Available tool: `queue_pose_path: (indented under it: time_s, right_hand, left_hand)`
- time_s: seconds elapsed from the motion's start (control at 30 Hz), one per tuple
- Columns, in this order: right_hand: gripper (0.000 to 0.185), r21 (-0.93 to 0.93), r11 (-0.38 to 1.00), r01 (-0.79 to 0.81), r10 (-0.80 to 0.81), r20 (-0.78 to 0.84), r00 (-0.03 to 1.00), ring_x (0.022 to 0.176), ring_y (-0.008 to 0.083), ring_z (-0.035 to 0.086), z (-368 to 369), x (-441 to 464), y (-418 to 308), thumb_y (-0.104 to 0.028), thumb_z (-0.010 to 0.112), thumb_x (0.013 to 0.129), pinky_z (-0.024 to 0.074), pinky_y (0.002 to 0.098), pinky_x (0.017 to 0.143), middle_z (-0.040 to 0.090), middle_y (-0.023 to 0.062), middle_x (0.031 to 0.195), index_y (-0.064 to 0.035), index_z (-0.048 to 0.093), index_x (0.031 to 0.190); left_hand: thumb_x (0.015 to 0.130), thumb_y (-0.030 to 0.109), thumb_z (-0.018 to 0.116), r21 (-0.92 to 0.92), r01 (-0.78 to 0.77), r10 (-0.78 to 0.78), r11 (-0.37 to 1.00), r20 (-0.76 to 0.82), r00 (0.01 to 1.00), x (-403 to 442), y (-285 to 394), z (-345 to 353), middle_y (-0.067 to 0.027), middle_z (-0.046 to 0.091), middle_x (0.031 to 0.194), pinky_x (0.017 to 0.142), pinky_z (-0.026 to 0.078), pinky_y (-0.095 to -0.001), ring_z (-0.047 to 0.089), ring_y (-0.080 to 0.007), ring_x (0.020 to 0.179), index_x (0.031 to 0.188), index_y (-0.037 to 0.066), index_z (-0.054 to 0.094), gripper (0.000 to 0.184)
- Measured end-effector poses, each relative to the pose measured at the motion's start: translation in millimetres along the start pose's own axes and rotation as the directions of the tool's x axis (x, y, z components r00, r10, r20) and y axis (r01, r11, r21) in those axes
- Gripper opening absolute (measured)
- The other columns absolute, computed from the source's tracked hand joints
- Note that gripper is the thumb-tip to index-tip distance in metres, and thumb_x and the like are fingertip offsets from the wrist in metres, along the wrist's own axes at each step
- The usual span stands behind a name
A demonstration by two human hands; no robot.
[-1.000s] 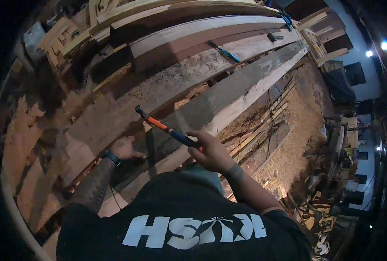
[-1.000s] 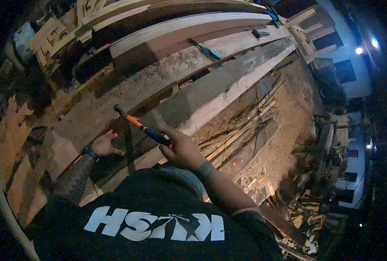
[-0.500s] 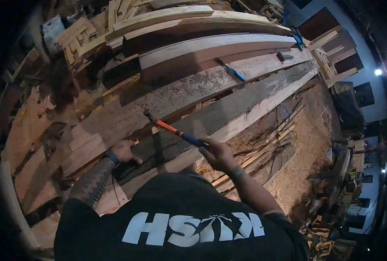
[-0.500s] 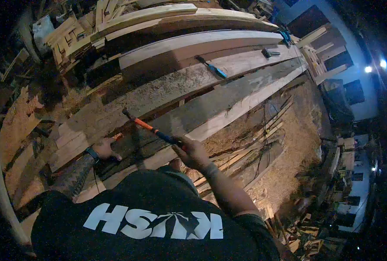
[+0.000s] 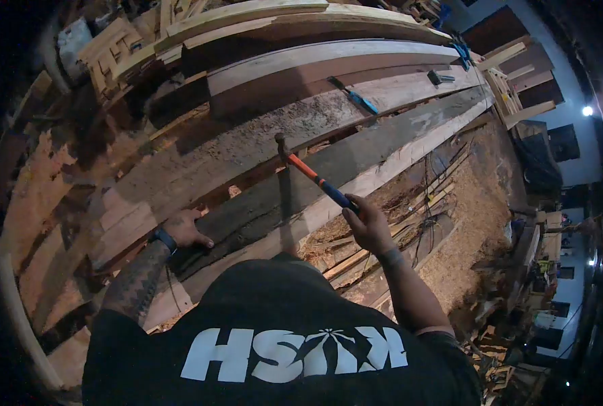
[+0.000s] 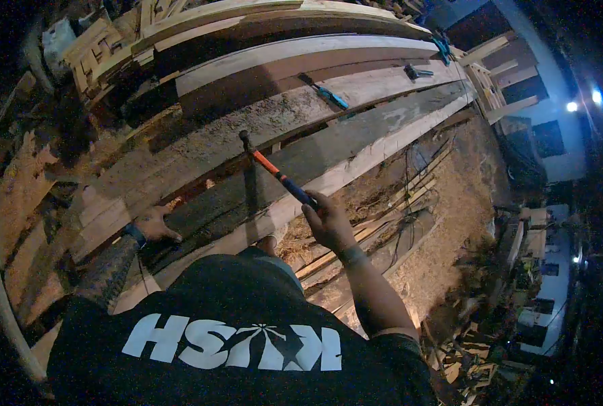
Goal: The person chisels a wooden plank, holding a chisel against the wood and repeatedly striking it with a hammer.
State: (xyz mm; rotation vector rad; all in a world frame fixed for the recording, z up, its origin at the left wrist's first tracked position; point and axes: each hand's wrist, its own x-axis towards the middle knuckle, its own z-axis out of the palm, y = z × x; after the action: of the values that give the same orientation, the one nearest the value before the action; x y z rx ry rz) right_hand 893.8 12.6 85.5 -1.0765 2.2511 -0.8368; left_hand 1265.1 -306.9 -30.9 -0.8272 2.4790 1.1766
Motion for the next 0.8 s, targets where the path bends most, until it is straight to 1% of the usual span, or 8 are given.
queue_pose_path:
  time_s: [0.1, 0.13, 0.27, 0.4, 0.43, 0.53, 0.7, 0.8]
  right_hand:
    - [0.038, -0.182, 0.959, -0.215, 0.248, 0.184, 0.951, 0.075, 0.0280, 0.072, -33.6, 45.0, -59.0, -0.033, 0.069, 0.090, 0.0540, 0.0398, 0.069, 0.072, 0.0174, 0.082, -0.0088, 0.071, 0.119]
    - [0.034, -0.181, 0.982, -0.046, 0.077, 0.167, 0.983, 0.075, 0.0328, 0.072, -32.4, 53.5, -52.7, -0.032, 0.069, 0.089, 0.0543, 0.0420, 0.070, 0.073, 0.0178, 0.083, -0.0074, 0.072, 0.114]
    - [0.036, -0.147, 0.984, -0.100, 0.117, 0.113, 0.987, 0.069, 0.0335, 0.070, -24.5, 28.6, -40.5, -0.033, 0.068, 0.092, 0.0522, 0.0416, 0.064, 0.070, 0.0177, 0.077, -0.0071, 0.067, 0.118]
    - [0.036, -0.054, 0.997, 0.049, -0.052, -0.056, 0.997, 0.066, 0.0316, 0.069, 2.8, 1.0, -18.2, -0.031, 0.068, 0.094, 0.0515, 0.0409, 0.063, 0.067, 0.0170, 0.072, -0.0071, 0.065, 0.121]
    - [0.035, -0.056, 0.997, -0.056, 0.056, -0.007, 0.998, 0.068, 0.0335, 0.070, -1.1, -0.1, -20.4, -0.028, 0.069, 0.093, 0.0525, 0.0414, 0.063, 0.069, 0.0181, 0.075, -0.0077, 0.065, 0.121]
    - [0.033, -0.210, 0.976, 0.050, -0.048, 0.011, 0.999, 0.074, 0.0382, 0.070, -21.9, 16.7, -34.0, -0.027, 0.068, 0.093, 0.0539, 0.0453, 0.066, 0.070, 0.0192, 0.079, -0.0091, 0.065, 0.120]
    - [0.027, -0.355, 0.935, 0.014, 0.077, 0.241, 0.967, 0.080, 0.0422, 0.069, -38.9, 40.2, -45.9, -0.024, 0.065, 0.095, 0.0531, 0.0503, 0.071, 0.069, 0.0214, 0.083, -0.0093, 0.064, 0.118]
    - [0.031, -0.223, 0.975, 0.013, 0.037, 0.218, 0.975, 0.084, 0.0386, 0.070, -17.5, 8.0, -11.4, -0.019, 0.063, 0.096, 0.0541, 0.0450, 0.075, 0.070, 0.0200, 0.089, -0.0056, 0.062, 0.124]
  left_hand:
    - [0.055, 0.058, 0.092, 0.136, 0.073, -0.070, 0.988, -0.025, 0.997, -2.5, -0.9, 4.5, -0.0217, 0.069, 0.121, 0.099, 0.050, -0.0429, 0.066, -0.0363, 0.111, 0.128, 0.001, 0.066, 0.095]
    - [0.056, 0.059, 0.091, 0.226, 0.117, -0.113, 0.967, -0.030, 0.993, 1.1, -1.1, 4.7, -0.0219, 0.069, 0.121, 0.099, 0.050, -0.0429, 0.066, -0.0364, 0.111, 0.128, 0.001, 0.066, 0.096]
    - [0.056, 0.061, 0.090, 0.152, 0.065, -0.075, 0.986, 0.062, 0.995, 8.3, 2.1, -4.4, -0.0227, 0.070, 0.119, 0.098, 0.051, -0.0428, 0.067, -0.0362, 0.111, 0.129, -0.001, 0.064, 0.098]
    - [0.056, 0.058, 0.092, 0.094, 0.122, -0.135, 0.988, 0.148, 0.980, 1.4, 21.3, -15.9, -0.0225, 0.070, 0.116, 0.096, 0.052, -0.0431, 0.067, -0.0358, 0.109, 0.128, -0.001, 0.065, 0.097]
    - [0.056, 0.057, 0.092, 0.076, 0.147, -0.158, 0.986, 0.162, 0.974, 1.0, 29.6, -22.2, -0.0223, 0.071, 0.115, 0.095, 0.052, -0.0432, 0.067, -0.0358, 0.108, 0.127, -0.001, 0.065, 0.096]
    - [0.055, 0.053, 0.093, 0.126, 0.013, -0.017, 0.992, 0.035, 0.999, 2.8, 6.7, -4.6, -0.0208, 0.071, 0.112, 0.093, 0.053, -0.0429, 0.068, -0.0354, 0.105, 0.125, 0.001, 0.068, 0.091]
    - [0.056, 0.053, 0.092, 0.097, 0.054, -0.056, 0.994, 0.015, 0.998, 3.3, 5.3, -2.2, -0.0185, 0.072, 0.110, 0.090, 0.053, -0.0424, 0.068, -0.0333, 0.101, 0.121, 0.005, 0.070, 0.084]
    - [0.058, 0.054, 0.091, 0.094, 0.095, -0.098, 0.991, 0.037, 0.994, -5.8, 23.4, -10.7, -0.0178, 0.072, 0.109, 0.089, 0.054, -0.0418, 0.069, -0.0321, 0.100, 0.120, 0.005, 0.071, 0.081]
